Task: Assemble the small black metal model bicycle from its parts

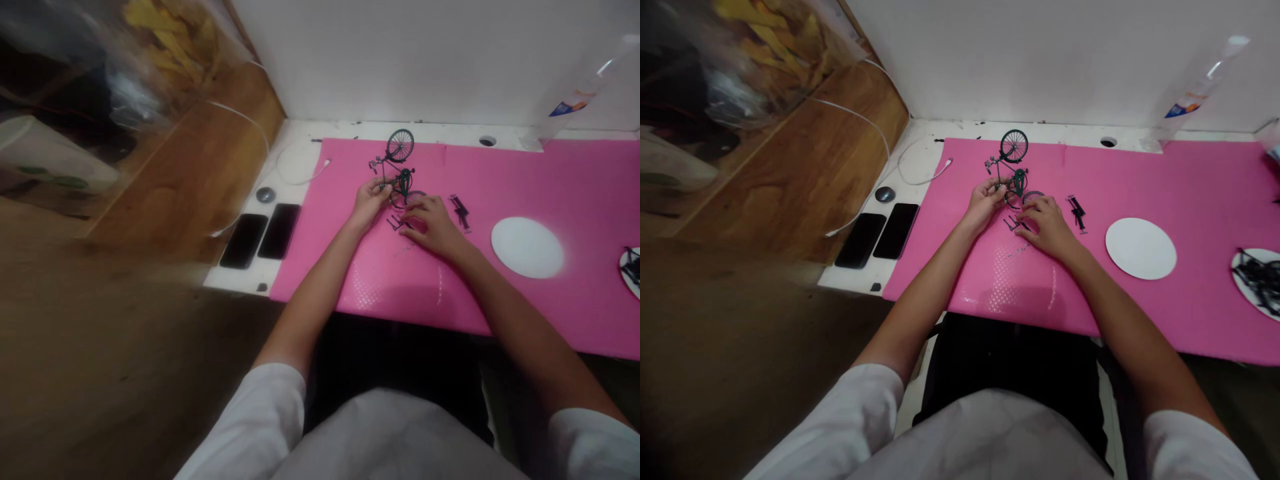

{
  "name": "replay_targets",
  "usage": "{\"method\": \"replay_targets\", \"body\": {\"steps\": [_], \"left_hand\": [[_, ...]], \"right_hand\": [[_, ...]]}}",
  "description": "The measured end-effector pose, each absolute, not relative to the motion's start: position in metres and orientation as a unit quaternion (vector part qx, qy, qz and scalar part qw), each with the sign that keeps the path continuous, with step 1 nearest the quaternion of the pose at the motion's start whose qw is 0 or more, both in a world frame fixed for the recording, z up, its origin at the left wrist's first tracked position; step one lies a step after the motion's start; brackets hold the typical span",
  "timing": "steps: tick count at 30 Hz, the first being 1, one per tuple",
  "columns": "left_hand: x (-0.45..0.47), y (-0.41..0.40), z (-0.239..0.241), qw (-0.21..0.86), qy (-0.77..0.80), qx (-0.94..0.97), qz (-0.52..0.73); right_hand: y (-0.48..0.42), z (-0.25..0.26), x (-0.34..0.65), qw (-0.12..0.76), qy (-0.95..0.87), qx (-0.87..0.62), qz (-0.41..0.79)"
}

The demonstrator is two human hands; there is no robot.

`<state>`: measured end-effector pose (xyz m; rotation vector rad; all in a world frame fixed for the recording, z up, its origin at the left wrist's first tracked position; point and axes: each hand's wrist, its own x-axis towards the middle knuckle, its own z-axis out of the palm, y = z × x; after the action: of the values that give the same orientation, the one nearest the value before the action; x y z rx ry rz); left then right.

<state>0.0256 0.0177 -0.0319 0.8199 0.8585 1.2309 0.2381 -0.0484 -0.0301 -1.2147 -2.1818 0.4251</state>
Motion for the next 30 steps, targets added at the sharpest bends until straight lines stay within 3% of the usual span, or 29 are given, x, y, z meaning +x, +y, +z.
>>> {"method": "replay_targets", "body": {"steps": [5,18,30], "left_hand": [[0.025,0.019,-0.033,0.657,0.382,0.358,0.542],[0.024,0.019,-0.033,0.664,0.379,0.367,0.531],[0.021,0.019,-0.035,0.680,0.350,0.372,0.526]], "right_hand": [[-0.041,-0.029,0.248,0.295,-0.816,-0.474,0.152],[-0.044,-0.005,0.269,0.224,-0.844,-0.374,0.314],[-0.055,0.006,0.256,0.160,-0.858,-0.390,0.293]]}}
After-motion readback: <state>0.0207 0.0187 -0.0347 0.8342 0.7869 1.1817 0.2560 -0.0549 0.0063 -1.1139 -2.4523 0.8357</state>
